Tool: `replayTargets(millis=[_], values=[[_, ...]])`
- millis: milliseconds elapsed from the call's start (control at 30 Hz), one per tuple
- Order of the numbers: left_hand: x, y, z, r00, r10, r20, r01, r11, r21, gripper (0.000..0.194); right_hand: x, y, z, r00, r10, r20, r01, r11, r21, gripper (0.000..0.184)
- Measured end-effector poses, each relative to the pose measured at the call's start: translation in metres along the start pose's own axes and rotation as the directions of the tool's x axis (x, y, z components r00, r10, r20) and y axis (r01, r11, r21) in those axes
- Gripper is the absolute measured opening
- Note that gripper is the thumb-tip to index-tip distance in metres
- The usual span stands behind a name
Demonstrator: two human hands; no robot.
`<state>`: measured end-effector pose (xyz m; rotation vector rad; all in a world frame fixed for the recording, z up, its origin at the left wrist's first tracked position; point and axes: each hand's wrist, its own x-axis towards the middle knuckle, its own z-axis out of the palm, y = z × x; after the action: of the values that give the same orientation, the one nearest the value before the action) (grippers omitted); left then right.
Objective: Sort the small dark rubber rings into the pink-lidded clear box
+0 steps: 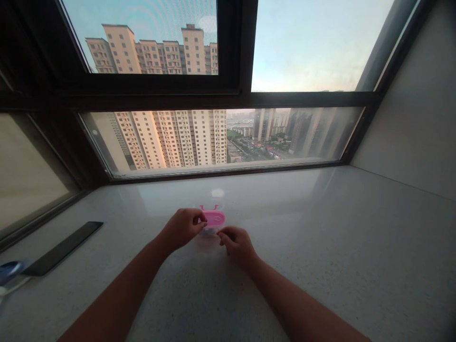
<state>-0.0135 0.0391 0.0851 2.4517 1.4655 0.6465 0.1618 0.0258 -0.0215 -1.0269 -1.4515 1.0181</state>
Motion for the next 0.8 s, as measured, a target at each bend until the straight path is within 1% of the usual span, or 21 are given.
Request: replayTargets(millis=[100, 167, 233, 367, 600, 700, 800], values=[[0.021, -0.003, 0.002, 0.989, 0.051, 0.137, -0.073, 0.983, 0.168, 0.014, 0.001, -0.001, -0.001, 1.0, 0.006, -0.011, -0.006, 1.0, 0.015, 0.02], [0.03, -0.004, 0.004, 0.982, 0.053, 0.181, -0.097, 0.964, 0.247, 0.015, 0.0, -0.003, -0.001, 1.0, 0.001, 0.005, -0.001, 1.0, 0.026, 0.02], [0.035, -0.004, 0.005, 0.977, 0.046, 0.209, -0.104, 0.955, 0.277, 0.015, -0.001, -0.006, 0.0, 1.0, -0.006, 0.025, 0.005, 1.0, 0.024, 0.02], [0.039, -0.003, 0.004, 0.964, 0.049, 0.26, -0.119, 0.959, 0.258, 0.013, -0.002, -0.009, 0.0, 1.0, -0.002, 0.024, 0.001, 1.0, 0.007, 0.02], [0.039, -0.003, 0.003, 0.948, 0.08, 0.308, -0.151, 0.965, 0.214, 0.014, -0.002, -0.008, 0.0, 1.0, 0.001, 0.02, -0.001, 1.0, -0.005, 0.021], [0.038, -0.005, 0.003, 0.946, 0.085, 0.313, -0.155, 0.967, 0.204, 0.013, -0.002, -0.007, 0.0, 1.0, -0.005, 0.016, 0.005, 1.0, -0.017, 0.021], [0.038, -0.006, 0.003, 0.953, 0.088, 0.291, -0.154, 0.965, 0.211, 0.014, -0.002, -0.006, 0.0, 1.0, -0.006, 0.016, 0.007, 1.0, -0.024, 0.02]])
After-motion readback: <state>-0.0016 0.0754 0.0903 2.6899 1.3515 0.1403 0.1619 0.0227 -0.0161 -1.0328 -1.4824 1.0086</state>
